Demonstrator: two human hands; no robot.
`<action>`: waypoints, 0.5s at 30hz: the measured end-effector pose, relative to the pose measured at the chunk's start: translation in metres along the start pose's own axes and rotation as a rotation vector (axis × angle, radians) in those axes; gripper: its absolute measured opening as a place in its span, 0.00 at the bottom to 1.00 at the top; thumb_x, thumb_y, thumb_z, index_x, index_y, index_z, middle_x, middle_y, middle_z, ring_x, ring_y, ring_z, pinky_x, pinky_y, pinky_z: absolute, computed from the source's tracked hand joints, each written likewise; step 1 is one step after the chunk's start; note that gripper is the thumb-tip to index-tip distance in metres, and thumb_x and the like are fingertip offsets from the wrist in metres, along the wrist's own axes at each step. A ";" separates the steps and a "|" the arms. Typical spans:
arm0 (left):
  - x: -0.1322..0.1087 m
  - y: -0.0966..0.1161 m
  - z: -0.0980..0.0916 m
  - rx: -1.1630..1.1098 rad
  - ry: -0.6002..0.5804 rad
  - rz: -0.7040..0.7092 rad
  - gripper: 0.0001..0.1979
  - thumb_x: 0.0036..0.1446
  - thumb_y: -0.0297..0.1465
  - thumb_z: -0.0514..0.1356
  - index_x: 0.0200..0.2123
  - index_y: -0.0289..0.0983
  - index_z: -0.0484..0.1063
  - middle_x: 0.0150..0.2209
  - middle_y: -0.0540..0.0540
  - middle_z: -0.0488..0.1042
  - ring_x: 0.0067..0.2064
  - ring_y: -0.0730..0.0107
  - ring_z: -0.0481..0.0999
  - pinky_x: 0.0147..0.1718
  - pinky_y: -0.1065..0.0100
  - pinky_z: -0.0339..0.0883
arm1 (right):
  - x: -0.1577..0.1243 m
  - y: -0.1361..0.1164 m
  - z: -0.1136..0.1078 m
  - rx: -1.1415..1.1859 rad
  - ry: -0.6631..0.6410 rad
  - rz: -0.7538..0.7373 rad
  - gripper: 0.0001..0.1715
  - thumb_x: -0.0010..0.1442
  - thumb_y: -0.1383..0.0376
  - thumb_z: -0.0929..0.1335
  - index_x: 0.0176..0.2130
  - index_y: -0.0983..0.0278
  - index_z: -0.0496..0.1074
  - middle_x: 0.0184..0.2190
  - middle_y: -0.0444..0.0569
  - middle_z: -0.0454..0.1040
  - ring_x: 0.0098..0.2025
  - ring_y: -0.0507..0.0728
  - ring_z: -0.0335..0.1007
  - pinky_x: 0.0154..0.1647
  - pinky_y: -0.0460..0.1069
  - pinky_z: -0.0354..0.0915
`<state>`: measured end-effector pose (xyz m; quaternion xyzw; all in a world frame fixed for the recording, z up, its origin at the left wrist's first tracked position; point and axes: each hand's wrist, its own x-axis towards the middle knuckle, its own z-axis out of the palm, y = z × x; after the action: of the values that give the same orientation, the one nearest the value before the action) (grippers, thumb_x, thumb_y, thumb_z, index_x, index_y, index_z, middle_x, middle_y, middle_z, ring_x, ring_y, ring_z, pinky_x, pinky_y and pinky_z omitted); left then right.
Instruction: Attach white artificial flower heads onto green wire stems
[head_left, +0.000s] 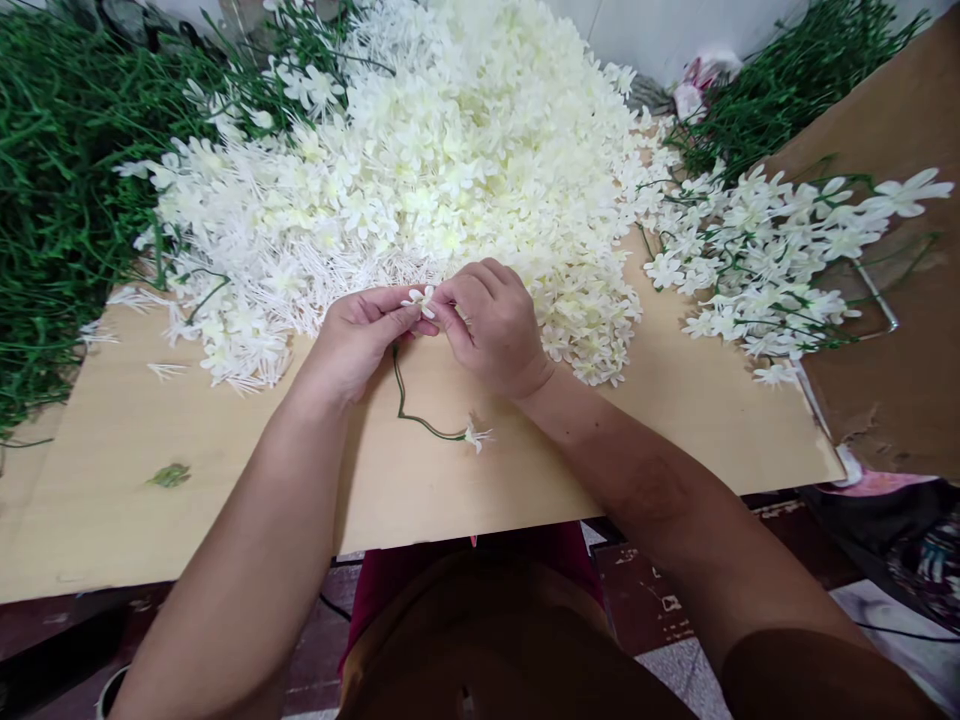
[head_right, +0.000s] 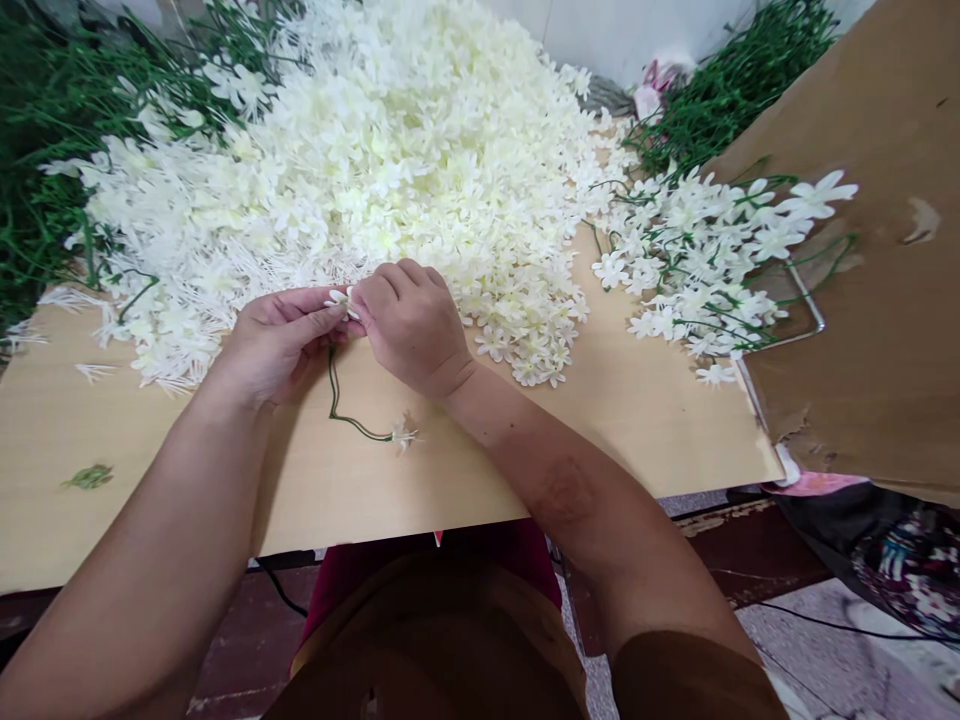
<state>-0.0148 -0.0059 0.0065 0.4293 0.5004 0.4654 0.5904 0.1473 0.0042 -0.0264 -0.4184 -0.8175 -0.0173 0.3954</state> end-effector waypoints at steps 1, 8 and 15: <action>0.000 0.000 0.000 0.008 -0.001 0.004 0.05 0.45 0.26 0.71 0.27 0.36 0.79 0.25 0.49 0.79 0.29 0.71 0.81 0.38 0.69 0.77 | 0.000 0.000 0.001 -0.003 -0.003 -0.006 0.18 0.73 0.60 0.58 0.36 0.63 0.69 0.33 0.50 0.71 0.41 0.59 0.69 0.45 0.56 0.63; -0.001 -0.002 0.002 0.103 -0.011 0.085 0.17 0.49 0.26 0.69 0.45 0.37 0.82 0.25 0.50 0.80 0.30 0.71 0.81 0.41 0.67 0.78 | -0.001 0.001 0.003 -0.023 -0.016 -0.001 0.17 0.73 0.61 0.57 0.36 0.62 0.68 0.33 0.50 0.70 0.43 0.60 0.68 0.47 0.57 0.63; -0.001 -0.002 0.004 0.169 0.020 0.127 0.21 0.50 0.21 0.66 0.49 0.39 0.80 0.22 0.54 0.76 0.29 0.72 0.78 0.43 0.67 0.75 | -0.001 0.003 0.002 -0.023 -0.016 0.008 0.16 0.72 0.61 0.58 0.35 0.61 0.68 0.33 0.51 0.69 0.41 0.60 0.67 0.46 0.58 0.64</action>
<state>-0.0105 -0.0079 0.0050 0.5036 0.5158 0.4622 0.5163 0.1480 0.0059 -0.0296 -0.4264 -0.8187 -0.0220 0.3841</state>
